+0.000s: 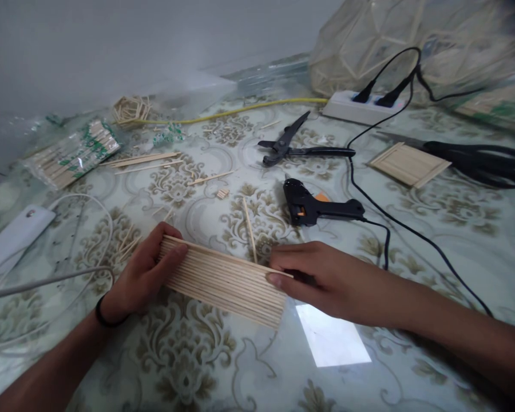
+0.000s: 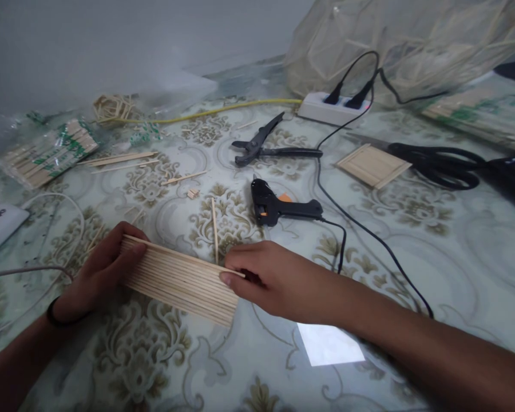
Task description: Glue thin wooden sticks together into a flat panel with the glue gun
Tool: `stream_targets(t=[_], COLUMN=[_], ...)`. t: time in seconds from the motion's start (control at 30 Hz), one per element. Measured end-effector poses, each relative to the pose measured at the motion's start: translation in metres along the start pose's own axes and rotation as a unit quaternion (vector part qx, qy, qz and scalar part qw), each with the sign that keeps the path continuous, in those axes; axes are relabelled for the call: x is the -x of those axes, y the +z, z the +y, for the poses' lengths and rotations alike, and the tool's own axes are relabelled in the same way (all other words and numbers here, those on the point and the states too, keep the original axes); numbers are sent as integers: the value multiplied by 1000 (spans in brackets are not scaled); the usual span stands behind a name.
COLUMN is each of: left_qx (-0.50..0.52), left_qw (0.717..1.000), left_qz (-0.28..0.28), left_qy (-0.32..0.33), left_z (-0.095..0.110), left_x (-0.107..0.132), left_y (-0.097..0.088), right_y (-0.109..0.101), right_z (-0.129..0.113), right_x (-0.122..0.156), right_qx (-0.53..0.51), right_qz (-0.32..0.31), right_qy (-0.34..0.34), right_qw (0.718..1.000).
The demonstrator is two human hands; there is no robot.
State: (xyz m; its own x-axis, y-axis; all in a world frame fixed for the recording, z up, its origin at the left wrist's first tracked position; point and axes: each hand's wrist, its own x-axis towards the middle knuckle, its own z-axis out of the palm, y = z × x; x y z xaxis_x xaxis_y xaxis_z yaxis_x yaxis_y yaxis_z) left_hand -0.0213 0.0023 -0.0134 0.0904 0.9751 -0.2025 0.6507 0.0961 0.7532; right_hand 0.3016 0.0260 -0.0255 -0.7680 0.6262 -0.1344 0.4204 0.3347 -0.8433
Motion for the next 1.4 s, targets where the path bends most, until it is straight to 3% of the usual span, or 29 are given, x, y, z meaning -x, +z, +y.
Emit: stream_targets(t=[1.4], left_qx=[-2], left_qw=[1000], left_qz=[5], left_qy=[9], left_z=[-3], left_x=[-1], left_y=[0], right_y=[-2], right_z=[-1], right_x=[2], right_qx=[10], right_qz=[15], right_qy=[-11], right_qw=[1000])
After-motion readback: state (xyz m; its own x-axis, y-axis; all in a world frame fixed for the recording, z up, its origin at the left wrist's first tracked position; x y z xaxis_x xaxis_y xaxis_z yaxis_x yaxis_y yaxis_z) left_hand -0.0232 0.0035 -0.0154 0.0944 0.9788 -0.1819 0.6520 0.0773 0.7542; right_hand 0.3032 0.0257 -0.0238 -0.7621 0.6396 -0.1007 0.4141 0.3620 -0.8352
